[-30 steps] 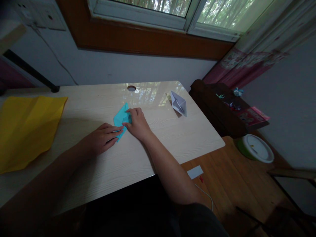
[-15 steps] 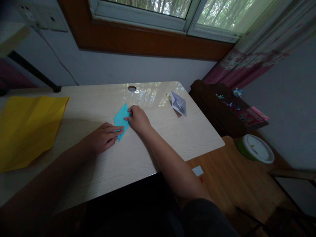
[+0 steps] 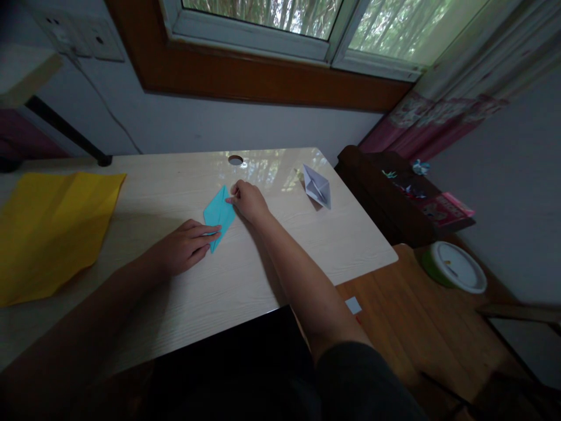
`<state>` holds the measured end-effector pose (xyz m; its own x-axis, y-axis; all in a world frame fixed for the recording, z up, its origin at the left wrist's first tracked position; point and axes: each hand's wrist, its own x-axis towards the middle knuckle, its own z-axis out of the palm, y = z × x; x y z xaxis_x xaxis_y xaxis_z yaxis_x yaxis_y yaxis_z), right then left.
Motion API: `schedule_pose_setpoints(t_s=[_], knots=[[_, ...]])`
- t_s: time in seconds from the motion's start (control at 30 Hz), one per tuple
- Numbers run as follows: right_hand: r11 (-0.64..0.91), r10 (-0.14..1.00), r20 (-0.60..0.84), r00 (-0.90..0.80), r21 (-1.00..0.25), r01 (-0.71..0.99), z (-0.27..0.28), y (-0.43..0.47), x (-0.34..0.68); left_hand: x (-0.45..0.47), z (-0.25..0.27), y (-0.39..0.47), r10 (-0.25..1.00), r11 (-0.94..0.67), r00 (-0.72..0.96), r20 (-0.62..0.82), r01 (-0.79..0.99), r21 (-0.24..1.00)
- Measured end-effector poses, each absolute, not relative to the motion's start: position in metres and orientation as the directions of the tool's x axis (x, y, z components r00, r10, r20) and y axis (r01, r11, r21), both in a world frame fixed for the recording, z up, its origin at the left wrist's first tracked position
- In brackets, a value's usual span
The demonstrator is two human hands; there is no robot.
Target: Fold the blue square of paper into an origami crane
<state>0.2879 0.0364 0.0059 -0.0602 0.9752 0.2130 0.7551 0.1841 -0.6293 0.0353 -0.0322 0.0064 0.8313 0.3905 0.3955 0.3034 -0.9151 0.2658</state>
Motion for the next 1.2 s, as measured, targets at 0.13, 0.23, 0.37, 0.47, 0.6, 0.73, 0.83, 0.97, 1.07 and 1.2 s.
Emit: schedule_pose_setpoints(t_s=[0.13, 0.23, 0.37, 0.47, 0.6, 0.73, 0.83, 0.97, 1.07, 1.2], knots=[[0.171, 0.975, 0.220, -0.040, -0.616, 0.769, 0.008, 0.038, 0.288, 0.035, 0.007, -0.033, 0.381, -0.922, 0.838, 0.390, 0.316, 0.223], [0.182, 0.968, 0.251, -0.022, -0.636, 0.750, 0.007, 0.033, 0.288, 0.035, 0.008, -0.034, 0.391, -0.920, 0.838, 0.380, 0.336, 0.204], [0.210, 0.969, 0.238, -0.060, -0.678, 0.704, 0.007, 0.021, 0.290, 0.037, 0.008, -0.036, 0.426, -0.904, 0.822, 0.378, 0.378, 0.199], [0.251, 0.965, 0.223, -0.138, -0.632, 0.733, 0.009, 0.009, 0.290, 0.038, 0.007, -0.037, 0.443, -0.896, 0.814, 0.375, 0.397, 0.196], [0.249, 0.967, 0.181, -0.181, -0.505, 0.826, 0.012, -0.005, 0.285, 0.038, 0.007, -0.037, 0.453, -0.891, 0.813, 0.366, 0.406, 0.203], [0.194, 0.981, 0.122, -0.153, -0.496, 0.846, 0.015, -0.007, 0.280, 0.037, 0.007, -0.035, 0.443, -0.896, 0.822, 0.357, 0.390, 0.214], [0.167, 0.986, 0.102, -0.134, -0.502, 0.849, 0.016, -0.005, 0.278, 0.035, 0.006, -0.032, 0.429, -0.901, 0.828, 0.361, 0.367, 0.229], [0.147, 0.989, 0.090, -0.118, -0.500, 0.853, 0.018, -0.004, 0.276, 0.033, 0.007, -0.030, 0.418, -0.905, 0.833, 0.363, 0.346, 0.248], [0.142, 0.990, 0.075, -0.121, -0.491, 0.859, 0.020, -0.005, 0.275, 0.031, 0.009, -0.030, 0.404, -0.910, 0.842, 0.356, 0.334, 0.245], [0.168, 0.986, 0.089, -0.143, -0.486, 0.858, 0.021, -0.009, 0.275, 0.028, 0.012, -0.028, 0.392, -0.915, 0.850, 0.350, 0.322, 0.242]])
